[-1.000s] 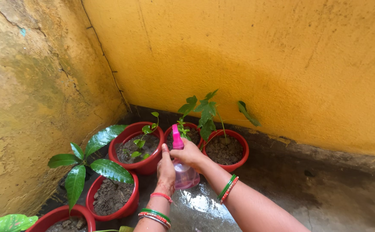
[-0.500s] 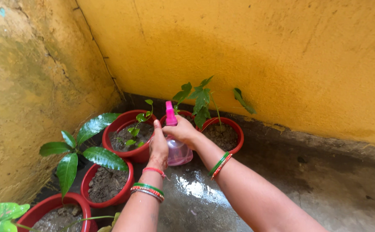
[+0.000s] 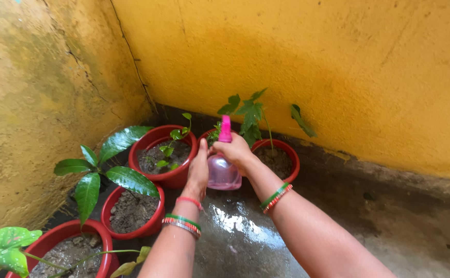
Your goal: The person waters potted plants on a balcony using a spray bottle.
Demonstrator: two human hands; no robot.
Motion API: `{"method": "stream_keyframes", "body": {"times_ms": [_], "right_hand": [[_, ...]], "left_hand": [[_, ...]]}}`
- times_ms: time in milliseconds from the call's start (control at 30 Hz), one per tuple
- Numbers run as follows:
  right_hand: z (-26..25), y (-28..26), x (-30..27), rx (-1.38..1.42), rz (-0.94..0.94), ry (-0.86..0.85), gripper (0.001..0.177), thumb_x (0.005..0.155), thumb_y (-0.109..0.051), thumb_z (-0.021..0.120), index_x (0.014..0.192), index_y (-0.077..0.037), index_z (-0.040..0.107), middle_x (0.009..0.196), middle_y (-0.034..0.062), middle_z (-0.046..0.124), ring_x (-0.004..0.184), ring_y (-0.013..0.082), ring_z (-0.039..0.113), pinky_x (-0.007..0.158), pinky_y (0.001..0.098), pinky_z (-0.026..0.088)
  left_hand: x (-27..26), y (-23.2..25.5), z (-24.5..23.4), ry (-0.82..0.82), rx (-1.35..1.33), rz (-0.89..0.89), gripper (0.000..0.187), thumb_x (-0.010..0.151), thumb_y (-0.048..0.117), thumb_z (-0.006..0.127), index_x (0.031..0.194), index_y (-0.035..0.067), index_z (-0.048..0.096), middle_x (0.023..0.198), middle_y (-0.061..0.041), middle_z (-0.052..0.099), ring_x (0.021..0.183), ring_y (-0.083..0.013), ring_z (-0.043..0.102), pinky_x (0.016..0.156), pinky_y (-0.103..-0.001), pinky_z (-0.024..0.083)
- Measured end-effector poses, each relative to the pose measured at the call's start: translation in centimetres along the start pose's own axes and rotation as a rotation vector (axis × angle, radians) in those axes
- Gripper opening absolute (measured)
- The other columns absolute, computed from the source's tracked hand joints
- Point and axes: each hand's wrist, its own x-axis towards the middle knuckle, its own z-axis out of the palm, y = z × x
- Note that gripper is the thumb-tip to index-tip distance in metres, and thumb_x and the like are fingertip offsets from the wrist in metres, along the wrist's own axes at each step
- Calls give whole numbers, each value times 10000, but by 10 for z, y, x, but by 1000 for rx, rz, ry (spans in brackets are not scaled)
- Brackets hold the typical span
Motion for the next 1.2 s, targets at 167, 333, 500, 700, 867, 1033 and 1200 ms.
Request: {"method": "stream_keyframes", "body": {"times_ms": [167,333,500,700,867,1033,1200], "right_hand": [[8,16,0,-4,15,21,306,770,-175,751,1015,-64,605,843,31,663,749,142,647,702,337,559],[25,6,8,0,-4,-94,328,769,-176,755,1032,-72,589,850,28,660,757,132,643,707,327,557],[61,-3,11,-168,2,-76,326,739,-162,746,1030,-57,643,838,44,686,736,142,648,697,322,547],[96,6,25,-72,75,-231,328,718,-154,764,1005,-97,617,826,43,666,740,159,650,689,335,554],[111,21,38,-95,107,-269,288,722,-175,774,957,-80,638,832,46,685,737,160,668,684,342,567],[124,25,51,-226,93,-230,260,715,-198,783,907,-64,670,820,61,686,719,179,652,661,367,548],[128,24,64,-266,120,-155,256,715,-204,796,904,-86,669,830,59,694,725,179,667,662,368,561]], "left_hand": [[-21,-9,-1,73,77,-36,750,932,685,447,1258,66,717,1258,-98,719,1152,-187,646,997,-340,483],[-29,2,-8,233,84,-50,782,918,708,444,1217,57,756,1247,-99,729,1165,-204,646,990,-349,480],[-22,5,-35,349,77,-53,782,939,723,387,1210,87,753,1251,-100,728,1178,-221,643,992,-356,469],[-8,-11,-69,407,54,-92,806,939,736,348,1171,98,782,1211,-92,751,1148,-225,672,993,-355,482],[-1,-17,-86,401,-35,-200,865,934,776,283,1155,114,794,1191,-116,746,1073,-248,706,902,-374,547],[-7,0,-94,398,-29,-326,950,915,817,189,1251,105,720,1172,-170,729,1015,-314,747,776,-452,603],[1,12,-97,326,-60,-323,945,920,797,140,1349,114,631,1277,-184,678,1127,-333,710,885,-475,587]]}}
